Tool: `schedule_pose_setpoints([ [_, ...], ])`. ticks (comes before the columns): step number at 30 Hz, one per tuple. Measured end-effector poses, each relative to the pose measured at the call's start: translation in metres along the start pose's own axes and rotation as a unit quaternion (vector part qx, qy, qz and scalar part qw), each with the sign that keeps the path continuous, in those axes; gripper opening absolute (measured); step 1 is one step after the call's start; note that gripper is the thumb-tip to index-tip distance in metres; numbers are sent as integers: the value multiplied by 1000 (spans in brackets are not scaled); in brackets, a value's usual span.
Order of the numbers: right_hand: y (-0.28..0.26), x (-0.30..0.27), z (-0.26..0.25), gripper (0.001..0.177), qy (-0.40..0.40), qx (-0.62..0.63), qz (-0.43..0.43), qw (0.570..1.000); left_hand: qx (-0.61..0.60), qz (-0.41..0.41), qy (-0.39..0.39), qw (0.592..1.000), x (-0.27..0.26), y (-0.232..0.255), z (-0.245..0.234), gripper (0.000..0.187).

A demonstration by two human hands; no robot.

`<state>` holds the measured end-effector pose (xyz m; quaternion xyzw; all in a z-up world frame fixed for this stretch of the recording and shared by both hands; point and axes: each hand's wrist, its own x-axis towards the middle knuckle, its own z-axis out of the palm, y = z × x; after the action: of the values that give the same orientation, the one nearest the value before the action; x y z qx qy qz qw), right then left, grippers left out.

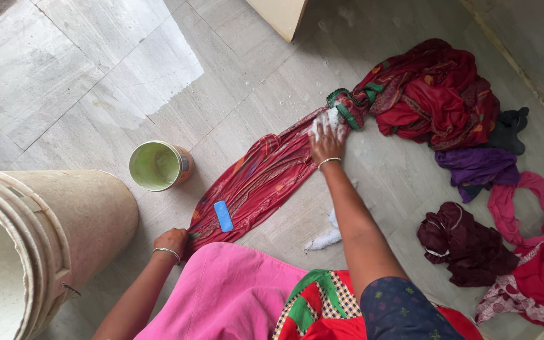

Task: The person washes clothes by hand in a bucket, then spreads one cloth on the floor to scrub it with a blue bar of soap before rinsing it in the bucket again.

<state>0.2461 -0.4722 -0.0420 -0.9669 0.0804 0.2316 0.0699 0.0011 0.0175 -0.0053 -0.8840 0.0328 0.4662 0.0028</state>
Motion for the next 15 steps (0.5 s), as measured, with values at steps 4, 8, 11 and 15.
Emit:
schedule_pose_setpoints([
  [4,-85,-72,14,91,21,-102,-47,993,-200,26,121,972,1,20,-38,23],
  [8,-160,-174,59,94,-54,-26,-219,974,-361,168,278,874,1,77,-72,101],
  [11,-187,-236,111,81,145,-192,-299,923,-327,181,239,896,-26,106,-87,125],
  [15,-175,-249,133,77,8,35,-290,956,-456,143,97,873,-45,104,-85,138],
])
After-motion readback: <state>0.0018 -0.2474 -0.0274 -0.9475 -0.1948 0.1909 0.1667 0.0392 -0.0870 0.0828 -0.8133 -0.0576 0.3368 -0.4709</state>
